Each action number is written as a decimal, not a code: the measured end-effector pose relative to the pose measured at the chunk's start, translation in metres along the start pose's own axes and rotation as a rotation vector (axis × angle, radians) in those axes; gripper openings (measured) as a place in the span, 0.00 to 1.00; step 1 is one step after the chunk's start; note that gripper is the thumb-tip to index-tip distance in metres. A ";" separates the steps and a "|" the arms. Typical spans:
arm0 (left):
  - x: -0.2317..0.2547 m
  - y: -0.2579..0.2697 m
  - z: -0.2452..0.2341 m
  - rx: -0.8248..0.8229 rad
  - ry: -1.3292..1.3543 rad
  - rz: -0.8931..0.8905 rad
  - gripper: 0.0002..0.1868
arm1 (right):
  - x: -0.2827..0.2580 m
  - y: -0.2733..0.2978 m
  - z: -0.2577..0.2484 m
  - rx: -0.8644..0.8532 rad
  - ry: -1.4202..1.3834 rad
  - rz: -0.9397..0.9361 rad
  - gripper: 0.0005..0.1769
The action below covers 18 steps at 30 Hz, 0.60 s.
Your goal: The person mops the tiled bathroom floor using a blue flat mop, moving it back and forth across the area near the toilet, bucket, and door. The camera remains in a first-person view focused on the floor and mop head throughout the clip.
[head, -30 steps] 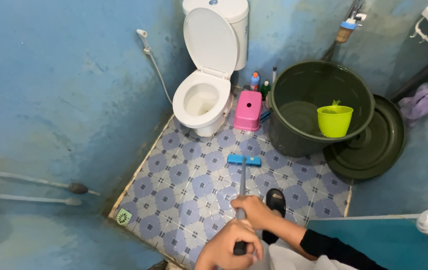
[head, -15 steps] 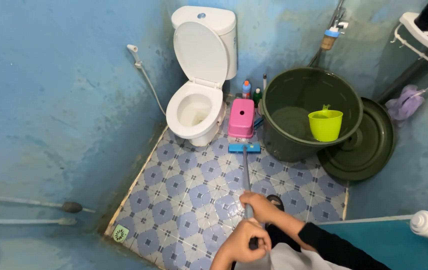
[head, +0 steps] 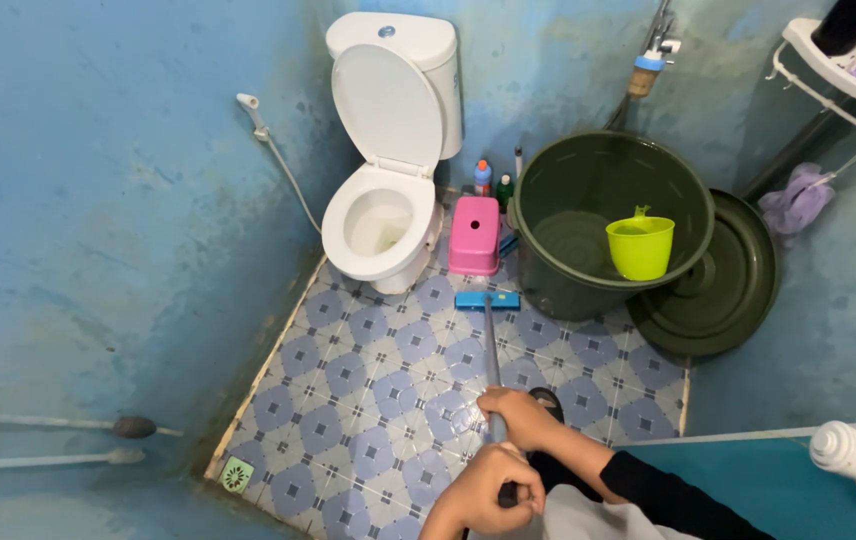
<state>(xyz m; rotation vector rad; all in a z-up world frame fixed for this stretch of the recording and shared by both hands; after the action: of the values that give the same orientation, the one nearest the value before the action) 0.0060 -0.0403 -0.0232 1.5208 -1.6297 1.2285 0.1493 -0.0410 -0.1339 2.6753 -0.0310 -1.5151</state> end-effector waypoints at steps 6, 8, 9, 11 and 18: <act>0.025 0.010 -0.004 -0.080 -0.008 -0.068 0.12 | -0.036 0.018 0.000 -0.125 0.033 0.255 0.14; 0.038 0.017 -0.004 -0.132 0.037 -0.030 0.13 | -0.056 0.028 0.004 -0.198 0.065 0.253 0.11; 0.046 0.016 -0.011 -0.133 0.037 -0.029 0.13 | -0.068 0.029 -0.002 -0.196 0.066 0.253 0.11; 0.065 0.017 -0.026 -0.099 0.169 0.050 0.29 | -0.091 0.033 -0.009 -0.298 0.136 0.341 0.05; 0.036 0.013 -0.023 -0.006 0.189 -0.109 0.10 | -0.034 0.016 0.004 -0.081 0.017 0.136 0.11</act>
<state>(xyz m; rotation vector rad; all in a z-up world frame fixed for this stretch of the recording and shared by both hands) -0.0171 -0.0366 0.0149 1.4235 -1.4097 1.2656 0.1286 -0.0551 -0.1059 2.5659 -0.1444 -1.4215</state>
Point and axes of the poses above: each hand's wrist, its own y-axis away from the middle knuckle, its own z-axis out of the palm, x = y × z, the point moved 3 cm from there along -y, towards the middle knuckle, and after that the axes turned 10 degrees about -y, right-handed, at the moved point
